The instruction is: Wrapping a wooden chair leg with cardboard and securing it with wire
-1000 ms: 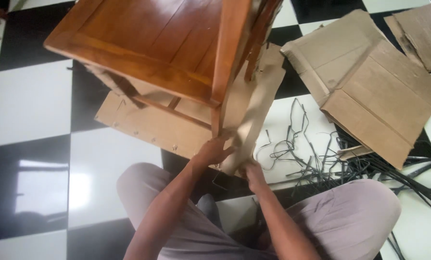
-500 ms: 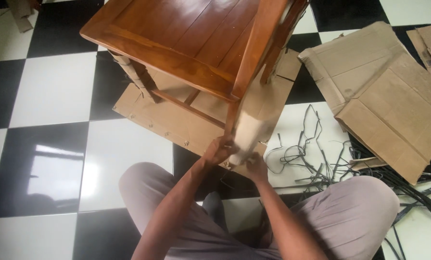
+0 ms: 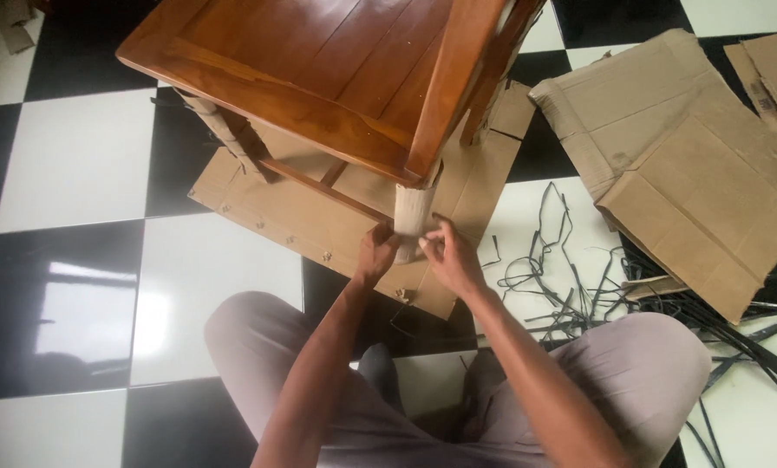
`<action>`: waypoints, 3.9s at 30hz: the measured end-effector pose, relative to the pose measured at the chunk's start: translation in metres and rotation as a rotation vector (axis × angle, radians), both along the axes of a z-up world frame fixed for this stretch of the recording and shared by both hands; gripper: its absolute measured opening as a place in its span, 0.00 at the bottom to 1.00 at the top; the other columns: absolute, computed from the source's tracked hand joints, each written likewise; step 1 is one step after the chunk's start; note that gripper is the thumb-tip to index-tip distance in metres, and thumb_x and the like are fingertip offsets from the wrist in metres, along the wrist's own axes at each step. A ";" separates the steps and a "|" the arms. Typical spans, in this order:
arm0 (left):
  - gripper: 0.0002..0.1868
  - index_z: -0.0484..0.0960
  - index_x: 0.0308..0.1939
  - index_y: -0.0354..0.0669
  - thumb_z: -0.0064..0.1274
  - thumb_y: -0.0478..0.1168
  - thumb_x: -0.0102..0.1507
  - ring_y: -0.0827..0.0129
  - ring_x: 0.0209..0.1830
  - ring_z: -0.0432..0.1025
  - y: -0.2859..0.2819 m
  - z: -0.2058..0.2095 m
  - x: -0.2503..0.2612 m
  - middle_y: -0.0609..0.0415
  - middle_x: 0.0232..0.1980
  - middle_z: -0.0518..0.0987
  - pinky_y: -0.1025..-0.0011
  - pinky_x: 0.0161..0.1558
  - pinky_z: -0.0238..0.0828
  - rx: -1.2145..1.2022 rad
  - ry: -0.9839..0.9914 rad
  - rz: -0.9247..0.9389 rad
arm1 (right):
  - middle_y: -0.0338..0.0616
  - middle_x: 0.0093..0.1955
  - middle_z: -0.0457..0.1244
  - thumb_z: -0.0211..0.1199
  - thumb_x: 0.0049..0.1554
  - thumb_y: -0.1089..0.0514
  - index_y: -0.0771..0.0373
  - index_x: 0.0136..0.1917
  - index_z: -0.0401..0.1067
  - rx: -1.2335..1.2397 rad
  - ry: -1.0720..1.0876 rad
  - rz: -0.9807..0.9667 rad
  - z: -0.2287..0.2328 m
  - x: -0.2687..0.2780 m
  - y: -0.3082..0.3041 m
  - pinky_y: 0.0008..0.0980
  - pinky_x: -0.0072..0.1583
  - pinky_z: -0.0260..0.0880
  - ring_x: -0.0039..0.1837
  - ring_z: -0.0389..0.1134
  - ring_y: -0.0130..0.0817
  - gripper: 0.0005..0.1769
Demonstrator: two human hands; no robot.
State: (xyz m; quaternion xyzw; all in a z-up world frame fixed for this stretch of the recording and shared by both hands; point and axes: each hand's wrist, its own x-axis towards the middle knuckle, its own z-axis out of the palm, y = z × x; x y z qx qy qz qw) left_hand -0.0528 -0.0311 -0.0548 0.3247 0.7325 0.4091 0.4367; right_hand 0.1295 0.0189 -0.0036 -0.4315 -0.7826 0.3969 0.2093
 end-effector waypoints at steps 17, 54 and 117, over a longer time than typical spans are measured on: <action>0.18 0.81 0.48 0.39 0.49 0.37 0.55 0.42 0.57 0.76 -0.024 0.009 0.018 0.37 0.48 0.82 0.48 0.61 0.70 0.165 0.068 0.035 | 0.58 0.52 0.71 0.59 0.64 0.40 0.67 0.74 0.60 -0.020 -0.061 -0.035 -0.013 0.006 -0.007 0.49 0.52 0.78 0.55 0.75 0.53 0.36; 0.18 0.81 0.57 0.53 0.53 0.49 0.64 0.52 0.55 0.79 -0.054 -0.094 0.084 0.48 0.51 0.85 0.50 0.59 0.75 -0.196 0.335 -0.445 | 0.63 0.75 0.57 0.44 0.63 0.59 0.68 0.73 0.66 -0.413 -0.290 -0.120 -0.083 0.066 -0.042 0.61 0.73 0.59 0.75 0.59 0.63 0.28; 0.31 0.65 0.73 0.37 0.43 0.52 0.72 0.32 0.69 0.64 -0.025 0.171 0.018 0.28 0.67 0.70 0.45 0.63 0.72 0.406 0.087 -0.063 | 0.65 0.43 0.70 0.65 0.54 0.41 0.70 0.48 0.70 0.041 -0.383 0.087 0.150 -0.049 0.031 0.61 0.54 0.74 0.54 0.73 0.63 0.27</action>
